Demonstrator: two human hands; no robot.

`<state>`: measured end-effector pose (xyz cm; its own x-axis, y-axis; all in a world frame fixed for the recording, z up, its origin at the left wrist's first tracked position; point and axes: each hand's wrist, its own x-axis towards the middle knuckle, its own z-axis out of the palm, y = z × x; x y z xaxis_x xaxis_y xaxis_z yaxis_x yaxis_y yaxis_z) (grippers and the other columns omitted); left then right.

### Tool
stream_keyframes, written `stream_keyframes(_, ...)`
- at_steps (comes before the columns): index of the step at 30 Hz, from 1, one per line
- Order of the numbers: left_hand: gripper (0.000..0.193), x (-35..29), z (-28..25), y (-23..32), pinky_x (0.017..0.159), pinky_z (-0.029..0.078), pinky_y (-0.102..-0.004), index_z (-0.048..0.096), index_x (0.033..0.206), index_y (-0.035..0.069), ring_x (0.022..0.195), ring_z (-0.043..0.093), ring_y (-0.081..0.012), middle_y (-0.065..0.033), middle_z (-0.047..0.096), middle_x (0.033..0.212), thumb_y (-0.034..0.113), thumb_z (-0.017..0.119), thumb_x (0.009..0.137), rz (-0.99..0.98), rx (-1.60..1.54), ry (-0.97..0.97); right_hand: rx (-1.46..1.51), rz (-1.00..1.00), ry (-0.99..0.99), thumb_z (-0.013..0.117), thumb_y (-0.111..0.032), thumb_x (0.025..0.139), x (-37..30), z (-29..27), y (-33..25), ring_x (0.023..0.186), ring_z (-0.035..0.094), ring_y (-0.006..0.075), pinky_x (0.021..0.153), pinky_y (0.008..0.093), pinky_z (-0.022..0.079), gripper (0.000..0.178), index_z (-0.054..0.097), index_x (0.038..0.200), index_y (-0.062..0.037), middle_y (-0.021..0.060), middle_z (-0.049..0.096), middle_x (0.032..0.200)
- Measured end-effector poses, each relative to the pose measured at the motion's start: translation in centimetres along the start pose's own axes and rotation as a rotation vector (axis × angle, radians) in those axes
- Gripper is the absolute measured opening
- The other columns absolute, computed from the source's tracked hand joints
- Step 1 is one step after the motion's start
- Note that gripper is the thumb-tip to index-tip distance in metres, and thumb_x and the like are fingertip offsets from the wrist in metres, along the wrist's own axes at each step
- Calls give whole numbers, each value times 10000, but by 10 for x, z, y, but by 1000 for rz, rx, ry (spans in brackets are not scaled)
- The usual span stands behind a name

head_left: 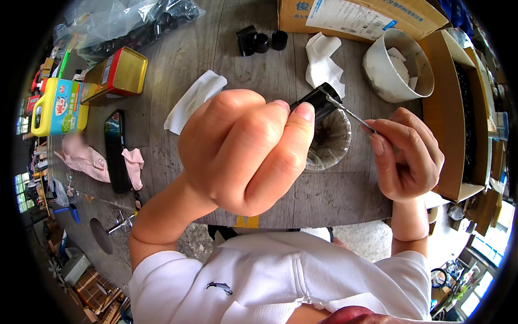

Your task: The person cleans small black cylindrical mechanical parts by applying a dark paste with a metal tool and wiping them with a white tissue. The person handles the parts one at a time, rotating them to cover all surfaces, and places the cleaned items into a cardboard box.

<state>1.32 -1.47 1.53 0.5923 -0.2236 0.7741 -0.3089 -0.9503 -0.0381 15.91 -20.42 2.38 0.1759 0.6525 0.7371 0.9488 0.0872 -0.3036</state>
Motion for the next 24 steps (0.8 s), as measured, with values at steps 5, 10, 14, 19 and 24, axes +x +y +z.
stream_keyframes(5, 440, 1, 1, -2, 614, 475, -290, 608, 1018, -10, 731, 551, -218, -90, 547, 924, -79, 791, 624, -41, -16, 43, -3, 34, -26, 694, 50, 618, 0, 3, -1, 437, 432, 156, 406, 259, 333, 180, 637, 787, 24, 44, 488, 555)
stream_keyframes(10, 473, 6, -3, -4, 598, 472, -284, 594, 1006, 13, 720, 554, -205, -84, 536, 896, -66, 813, 595, -141, -137, 38, 6, 53, -51, 692, 49, 621, 1, 2, -1, 435, 440, 165, 411, 260, 348, 172, 636, 781, 21, 50, 495, 555)
stream_keyframes(14, 478, 6, -3, -4, 585, 462, -272, 595, 1004, 21, 700, 552, -191, -79, 534, 870, -55, 822, 590, -246, -237, 51, 0, 38, -47, 691, 44, 616, 1, 2, 1, 437, 450, 172, 414, 262, 359, 167, 636, 772, 21, 53, 498, 554)
stream_keyframes(19, 420, 4, -1, -6, 574, 438, -236, 596, 1007, 6, 681, 511, -128, -69, 545, 871, -45, 799, 644, -372, -336, 57, 47, 13, -65, 698, 37, 611, 2, -2, 4, 439, 449, 160, 412, 259, 349, 179, 657, 785, 29, 51, 504, 555)
stream_keyframes(24, 352, 4, -5, -14, 642, 437, -222, 598, 1038, -24, 732, 515, -110, -72, 562, 920, -39, 749, 721, -463, -451, 26, 266, 36, -13, 723, 30, 601, 7, -14, 11, 479, 455, 127, 426, 249, 331, 220, 690, 818, 35, 54, 538, 593)
